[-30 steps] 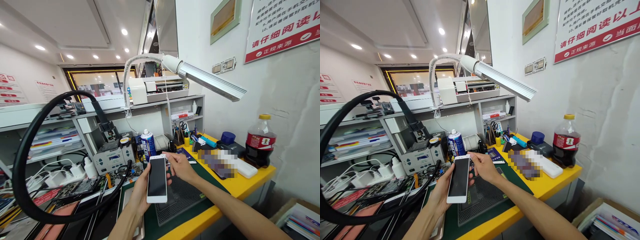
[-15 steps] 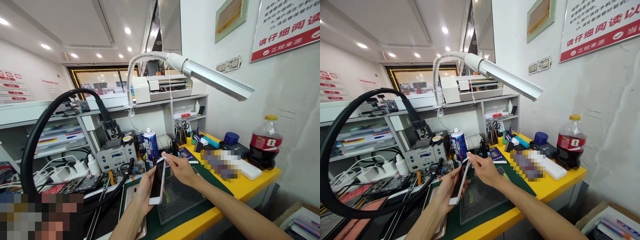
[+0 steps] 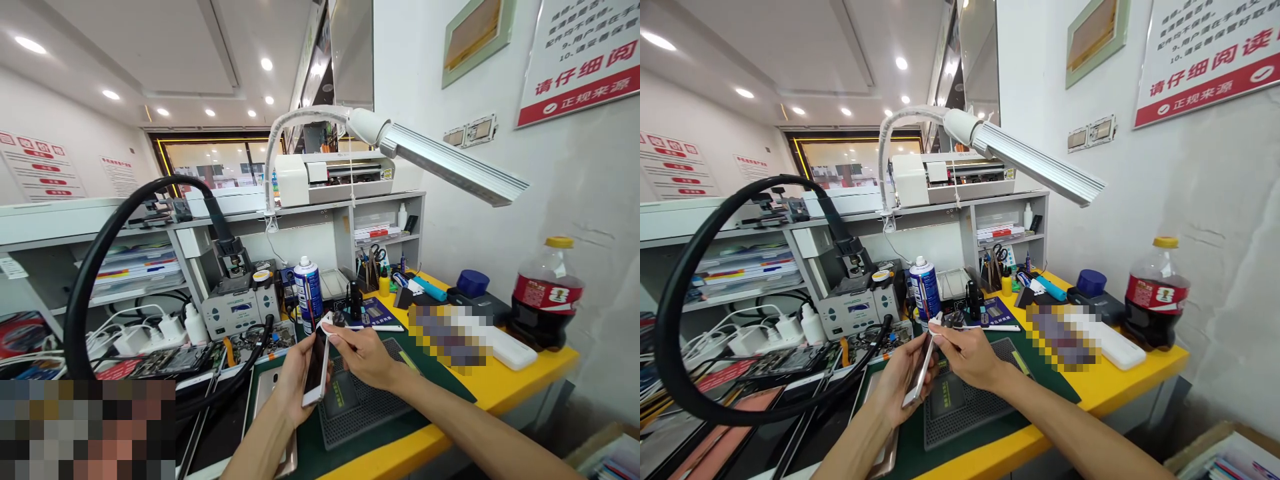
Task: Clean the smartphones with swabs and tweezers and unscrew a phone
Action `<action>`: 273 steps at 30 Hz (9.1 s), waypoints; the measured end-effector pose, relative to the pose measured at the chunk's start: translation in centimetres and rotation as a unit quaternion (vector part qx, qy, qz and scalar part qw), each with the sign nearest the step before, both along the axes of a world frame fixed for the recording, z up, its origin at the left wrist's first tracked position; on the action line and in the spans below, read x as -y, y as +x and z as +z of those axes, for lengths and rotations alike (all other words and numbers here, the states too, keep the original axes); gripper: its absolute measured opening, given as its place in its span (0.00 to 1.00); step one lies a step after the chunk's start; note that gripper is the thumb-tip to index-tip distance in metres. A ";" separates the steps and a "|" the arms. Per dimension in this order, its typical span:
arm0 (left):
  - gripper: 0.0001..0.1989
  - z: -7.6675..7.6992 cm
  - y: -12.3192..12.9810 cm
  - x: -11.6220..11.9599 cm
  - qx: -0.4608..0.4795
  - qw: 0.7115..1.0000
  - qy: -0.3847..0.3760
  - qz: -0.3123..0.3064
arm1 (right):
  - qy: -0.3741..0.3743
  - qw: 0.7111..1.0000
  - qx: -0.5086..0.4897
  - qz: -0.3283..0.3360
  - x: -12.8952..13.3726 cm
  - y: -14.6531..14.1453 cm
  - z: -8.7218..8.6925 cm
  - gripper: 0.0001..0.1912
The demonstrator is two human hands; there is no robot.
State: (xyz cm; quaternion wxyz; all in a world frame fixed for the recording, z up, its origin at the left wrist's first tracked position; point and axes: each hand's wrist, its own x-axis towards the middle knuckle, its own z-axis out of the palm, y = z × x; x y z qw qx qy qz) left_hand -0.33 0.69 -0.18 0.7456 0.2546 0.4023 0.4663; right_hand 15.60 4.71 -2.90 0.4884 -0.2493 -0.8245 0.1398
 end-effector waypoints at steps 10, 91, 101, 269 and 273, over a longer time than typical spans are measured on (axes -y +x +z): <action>0.14 -0.7 -0.6 -0.7 0.048 0.999 -0.005 0.006 | 0.071 0.995 0.026 0.069 0.9 -0.6 -0.5 0.20; 0.16 0.6 -0.6 0.2 0.063 0.998 -0.012 -0.007 | -0.268 0.947 -0.175 0.008 -0.2 1.0 2.6 0.21; 0.15 0.3 -0.3 0.2 0.044 0.997 -0.004 -0.061 | -0.009 0.998 -0.052 -0.030 0.1 1.1 2.0 0.17; 0.26 -0.1 -1.2 0.1 0.018 0.989 0.031 -0.142 | -0.066 0.992 -0.107 0.032 0.6 1.4 1.4 0.22; 0.23 0.0 -1.3 -0.1 0.034 0.991 0.032 -0.124 | -0.071 0.991 -0.109 0.012 0.4 1.2 1.3 0.22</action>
